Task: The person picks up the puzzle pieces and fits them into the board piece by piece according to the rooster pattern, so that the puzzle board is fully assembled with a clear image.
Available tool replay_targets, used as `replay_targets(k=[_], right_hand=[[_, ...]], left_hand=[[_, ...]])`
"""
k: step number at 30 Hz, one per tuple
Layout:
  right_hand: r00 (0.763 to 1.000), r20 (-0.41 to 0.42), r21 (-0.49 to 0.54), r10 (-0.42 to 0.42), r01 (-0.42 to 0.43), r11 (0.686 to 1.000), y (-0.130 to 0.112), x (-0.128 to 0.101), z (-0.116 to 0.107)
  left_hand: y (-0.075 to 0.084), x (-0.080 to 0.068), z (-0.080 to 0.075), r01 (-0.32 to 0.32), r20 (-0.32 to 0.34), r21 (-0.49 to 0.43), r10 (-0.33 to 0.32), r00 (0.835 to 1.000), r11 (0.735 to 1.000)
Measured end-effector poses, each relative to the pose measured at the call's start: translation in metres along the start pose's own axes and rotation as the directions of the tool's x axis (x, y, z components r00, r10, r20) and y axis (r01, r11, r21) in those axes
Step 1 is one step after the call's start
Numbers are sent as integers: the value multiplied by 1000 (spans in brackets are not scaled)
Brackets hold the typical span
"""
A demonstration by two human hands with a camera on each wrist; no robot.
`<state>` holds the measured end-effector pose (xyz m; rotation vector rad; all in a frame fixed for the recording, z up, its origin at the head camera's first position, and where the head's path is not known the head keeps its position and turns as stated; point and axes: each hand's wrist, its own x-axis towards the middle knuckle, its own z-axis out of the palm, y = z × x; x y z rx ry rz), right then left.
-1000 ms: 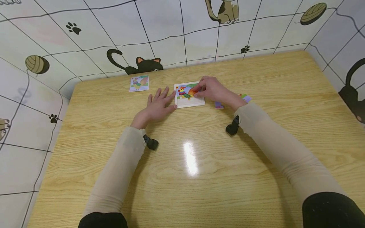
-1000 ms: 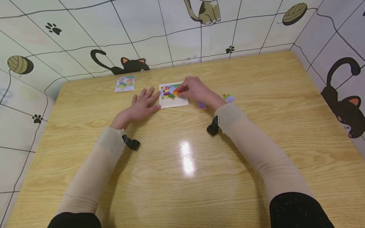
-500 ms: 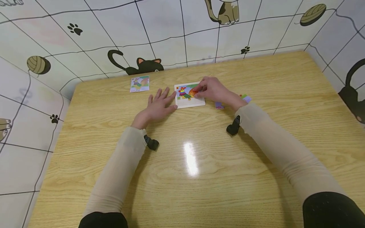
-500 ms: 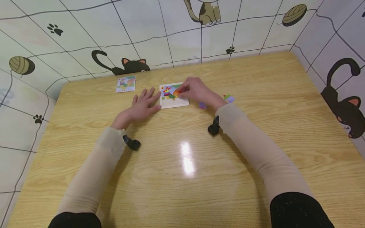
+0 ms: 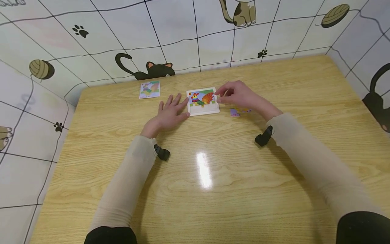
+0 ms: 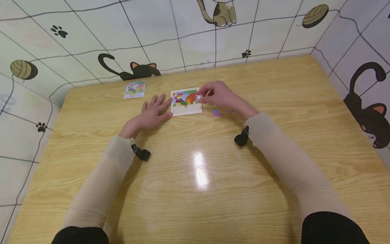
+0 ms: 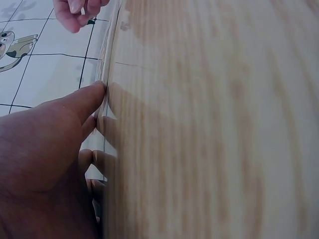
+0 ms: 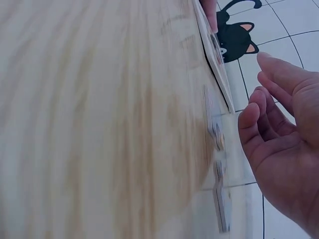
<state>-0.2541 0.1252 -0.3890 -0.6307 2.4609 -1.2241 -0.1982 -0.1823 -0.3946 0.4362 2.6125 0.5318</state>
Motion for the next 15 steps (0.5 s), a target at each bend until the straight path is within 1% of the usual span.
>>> replay_targets(k=[4, 8, 15], right_hand=[[1000, 9, -21, -3, 3, 1000, 5, -14, -9], [1000, 20, -55, 15, -14, 998, 12, -27, -18], [998, 45, -145, 39, -32, 989, 19, -39, -26]], left_hand=[[1, 0, 0, 0, 3, 5, 0, 1000, 1000], [2, 0, 0, -6, 4, 3, 6, 1000, 1000], [2, 0, 1, -3, 0, 10, 3, 1000, 1000]])
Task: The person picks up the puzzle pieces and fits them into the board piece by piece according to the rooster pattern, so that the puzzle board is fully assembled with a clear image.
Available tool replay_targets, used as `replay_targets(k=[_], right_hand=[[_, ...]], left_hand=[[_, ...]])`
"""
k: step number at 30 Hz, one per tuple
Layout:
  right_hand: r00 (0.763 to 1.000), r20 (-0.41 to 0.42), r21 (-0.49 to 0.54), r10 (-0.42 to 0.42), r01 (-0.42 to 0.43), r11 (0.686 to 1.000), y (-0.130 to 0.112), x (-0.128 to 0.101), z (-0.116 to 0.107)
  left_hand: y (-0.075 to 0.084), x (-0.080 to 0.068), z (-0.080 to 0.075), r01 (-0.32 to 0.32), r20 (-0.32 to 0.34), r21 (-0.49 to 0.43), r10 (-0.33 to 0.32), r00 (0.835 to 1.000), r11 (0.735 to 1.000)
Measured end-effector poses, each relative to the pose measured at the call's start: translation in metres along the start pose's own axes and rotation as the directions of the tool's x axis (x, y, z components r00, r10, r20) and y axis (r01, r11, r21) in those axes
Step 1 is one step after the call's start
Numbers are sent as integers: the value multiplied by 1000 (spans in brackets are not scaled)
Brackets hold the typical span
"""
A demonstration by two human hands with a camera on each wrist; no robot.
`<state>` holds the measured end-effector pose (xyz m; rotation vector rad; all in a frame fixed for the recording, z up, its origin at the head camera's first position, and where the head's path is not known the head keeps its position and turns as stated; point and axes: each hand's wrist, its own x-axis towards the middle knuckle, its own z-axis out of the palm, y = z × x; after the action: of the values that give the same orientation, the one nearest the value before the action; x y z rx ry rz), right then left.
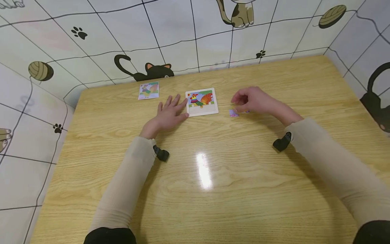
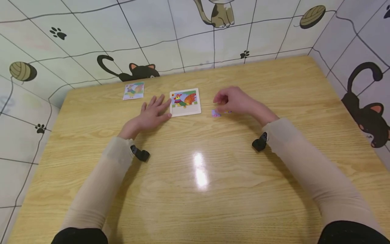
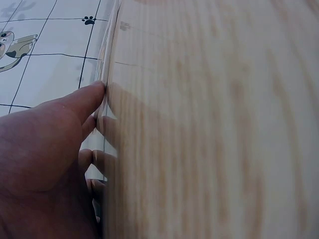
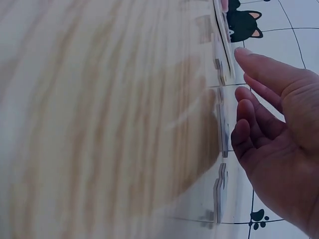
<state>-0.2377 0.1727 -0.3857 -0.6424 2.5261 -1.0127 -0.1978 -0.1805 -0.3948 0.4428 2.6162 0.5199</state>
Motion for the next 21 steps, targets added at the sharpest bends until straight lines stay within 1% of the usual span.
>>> replay_targets(k=[6, 8, 16, 21], right_hand=[[999, 24, -51, 29, -28, 998, 3, 0, 1], [999, 27, -53, 37, -36, 998, 5, 1, 2], [1000, 28, -82, 6, -4, 997, 9, 3, 3], [998, 58, -66, 23, -20, 998, 8, 4, 1]], left_hand=[[0, -2, 0, -1, -9, -7, 1, 1000, 1000], [0, -2, 0, -2, -9, -12, 2, 1000, 1000], [0, -3, 0, -2, -8, -13, 2, 1000, 1000], [-1, -2, 0, -7, -9, -14, 7, 1000, 1000]])
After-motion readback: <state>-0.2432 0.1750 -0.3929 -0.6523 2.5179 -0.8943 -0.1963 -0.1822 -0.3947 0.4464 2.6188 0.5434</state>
